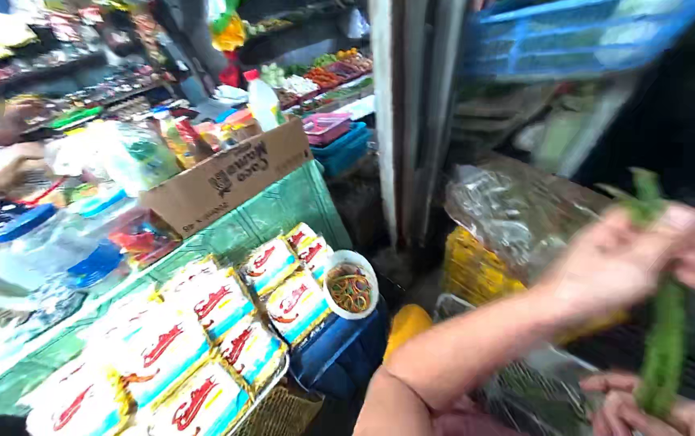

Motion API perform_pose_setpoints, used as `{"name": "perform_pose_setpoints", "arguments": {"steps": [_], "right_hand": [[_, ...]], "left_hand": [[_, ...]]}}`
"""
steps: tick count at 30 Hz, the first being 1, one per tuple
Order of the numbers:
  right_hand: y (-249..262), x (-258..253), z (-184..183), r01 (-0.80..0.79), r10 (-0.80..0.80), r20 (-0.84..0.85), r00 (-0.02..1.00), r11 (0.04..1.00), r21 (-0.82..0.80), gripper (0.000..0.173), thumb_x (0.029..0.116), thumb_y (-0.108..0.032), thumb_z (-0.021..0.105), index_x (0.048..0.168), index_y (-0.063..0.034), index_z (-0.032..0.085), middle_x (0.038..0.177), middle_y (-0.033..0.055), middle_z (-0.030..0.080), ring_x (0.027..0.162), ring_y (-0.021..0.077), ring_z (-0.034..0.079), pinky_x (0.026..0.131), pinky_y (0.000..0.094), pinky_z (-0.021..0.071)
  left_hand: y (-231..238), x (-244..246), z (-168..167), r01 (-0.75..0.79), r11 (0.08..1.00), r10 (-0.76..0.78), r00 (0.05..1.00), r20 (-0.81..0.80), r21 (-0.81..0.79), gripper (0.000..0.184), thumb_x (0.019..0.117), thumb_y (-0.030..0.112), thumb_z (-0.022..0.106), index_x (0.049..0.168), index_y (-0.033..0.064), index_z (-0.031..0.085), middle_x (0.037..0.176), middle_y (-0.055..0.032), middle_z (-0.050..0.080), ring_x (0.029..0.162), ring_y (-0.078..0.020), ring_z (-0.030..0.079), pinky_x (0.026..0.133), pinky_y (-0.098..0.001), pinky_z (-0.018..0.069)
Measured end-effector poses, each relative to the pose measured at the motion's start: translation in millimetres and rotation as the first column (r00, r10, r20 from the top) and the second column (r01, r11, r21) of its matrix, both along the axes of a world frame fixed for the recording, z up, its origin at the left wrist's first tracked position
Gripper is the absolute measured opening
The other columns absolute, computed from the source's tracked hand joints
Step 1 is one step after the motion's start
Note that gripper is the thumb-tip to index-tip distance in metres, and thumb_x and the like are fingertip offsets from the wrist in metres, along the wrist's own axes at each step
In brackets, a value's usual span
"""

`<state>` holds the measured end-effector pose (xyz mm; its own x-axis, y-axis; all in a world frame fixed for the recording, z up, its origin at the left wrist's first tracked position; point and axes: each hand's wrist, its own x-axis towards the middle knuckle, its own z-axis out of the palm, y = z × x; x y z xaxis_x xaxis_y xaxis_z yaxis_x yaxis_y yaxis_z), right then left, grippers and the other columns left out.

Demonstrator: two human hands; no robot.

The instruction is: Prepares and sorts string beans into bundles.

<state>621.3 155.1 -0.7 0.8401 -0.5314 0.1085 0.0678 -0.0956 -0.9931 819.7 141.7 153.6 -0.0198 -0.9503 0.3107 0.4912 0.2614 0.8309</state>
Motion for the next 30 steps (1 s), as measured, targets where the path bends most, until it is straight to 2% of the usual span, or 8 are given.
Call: {"name": "perform_pose_setpoints", "arguments": {"steps": [3, 8, 12, 18, 19, 21, 24, 30], "right_hand": [[27.6, -41.1, 3.8, 0.309, -0.307, -0.148, 0.940, 0.951, -0.008, 0.011, 0.1037, -0.016, 0.052, 0.108, -0.0162, 0.062, 0.075, -0.0186, 0.067, 0.070, 0.0005, 0.069, 0.072, 0.0259, 0.0614], [26.6, -88.4, 29.1, 0.393, -0.378, -0.380, 0.844, 0.919, -0.040, 0.030, 0.1038, -0.040, 0.052, 0.109, -0.0116, 0.062, 0.063, -0.0126, 0.052, 0.047, -0.0021, 0.050, 0.043, 0.0158, 0.0448], [-29.3, -72.8, 63.1, 0.426, -0.463, -0.440, 0.770, 0.885, -0.186, 0.031, 0.1078, -0.029, 0.044, 0.115, -0.0040, 0.062, 0.066, -0.0078, 0.052, 0.046, -0.0015, 0.045, 0.041, 0.0159, 0.0386], [-199.0, 10.2, 55.3, 0.529, -0.714, -0.520, 0.468, 0.698, -0.483, 0.037, 0.1124, -0.028, 0.043, 0.123, 0.0003, 0.063, 0.080, 0.0132, 0.062, 0.062, 0.0226, 0.057, 0.060, 0.0421, 0.0509], [-227.9, 19.9, 39.5, 0.481, -0.734, -0.541, 0.411, 0.679, -0.555, 0.039, 0.1113, -0.030, 0.046, 0.126, 0.0006, 0.065, 0.095, 0.0235, 0.069, 0.080, 0.0380, 0.067, 0.075, 0.0587, 0.0539], [-262.2, 42.7, 16.6, 0.381, -0.720, -0.604, 0.341, 0.693, -0.612, 0.042, 0.1089, -0.029, 0.052, 0.138, 0.0003, 0.061, 0.130, 0.0352, 0.061, 0.122, 0.0562, 0.057, 0.101, 0.0750, 0.0403], [-265.5, 61.7, -7.9, 0.285, -0.694, -0.673, 0.256, 0.719, -0.634, 0.050, 0.1074, -0.032, 0.054, 0.146, 0.0006, 0.054, 0.151, 0.0358, 0.042, 0.141, 0.0564, 0.037, 0.111, 0.0732, 0.0318], [-289.5, 56.0, -0.8, 0.384, -0.822, -0.476, 0.313, 0.568, -0.728, 0.061, 0.0979, -0.052, 0.065, 0.135, -0.0047, 0.064, 0.144, 0.0267, 0.052, 0.135, 0.0494, 0.045, 0.107, 0.0663, 0.0385]], "left_hand": [[-9.4, 37.3, -8.5, -0.110, 0.991, 0.100, 0.986, 0.130, 0.074, 0.029, 0.1132, 0.024, 0.027, 0.111, 0.0097, 0.051, 0.075, 0.0053, 0.055, 0.065, -0.0031, 0.059, 0.064, -0.0208, 0.0537], [-47.7, 74.5, -44.5, -0.187, 0.942, 0.092, 0.943, 0.321, 0.278, 0.038, 0.1143, 0.032, 0.026, 0.121, 0.0052, 0.052, 0.089, -0.0029, 0.068, 0.083, -0.0152, 0.071, 0.076, -0.0348, 0.0612], [-120.6, 79.1, -35.7, -0.204, 0.925, 0.084, 0.933, 0.350, 0.321, 0.039, 0.1147, 0.031, 0.023, 0.122, 0.0036, 0.049, 0.089, -0.0062, 0.069, 0.078, -0.0175, 0.071, 0.070, -0.0347, 0.0606], [-224.0, 126.8, -24.6, -0.446, 0.813, 0.015, 0.658, 0.753, 0.373, 0.080, 0.1087, 0.060, 0.015, 0.150, -0.0038, 0.040, 0.146, -0.0318, 0.049, 0.129, -0.0427, 0.056, 0.103, -0.0579, 0.0483], [-223.1, 133.8, -32.3, -0.458, 0.799, -0.033, 0.613, 0.789, 0.389, 0.079, 0.1089, 0.059, 0.016, 0.149, -0.0035, 0.043, 0.145, -0.0314, 0.050, 0.129, -0.0421, 0.057, 0.102, -0.0572, 0.0492], [-205.3, 149.1, -51.9, -0.443, 0.796, -0.092, 0.584, 0.807, 0.412, 0.066, 0.1112, 0.051, 0.027, 0.150, 0.0002, 0.043, 0.144, -0.0265, 0.053, 0.129, -0.0378, 0.058, 0.102, -0.0557, 0.0493], [-150.3, 150.7, -123.3, -0.438, 0.766, -0.060, 0.680, 0.731, 0.471, 0.053, 0.1104, 0.037, 0.042, 0.152, 0.0043, 0.042, 0.144, -0.0233, 0.055, 0.130, -0.0354, 0.057, 0.101, -0.0560, 0.0494], [-140.5, 107.3, -250.3, -0.362, 0.539, 0.113, 0.926, 0.361, 0.760, 0.054, 0.1109, 0.041, 0.042, 0.149, 0.0022, 0.043, 0.144, -0.0227, 0.052, 0.127, -0.0339, 0.057, 0.099, -0.0504, 0.0509]]}}
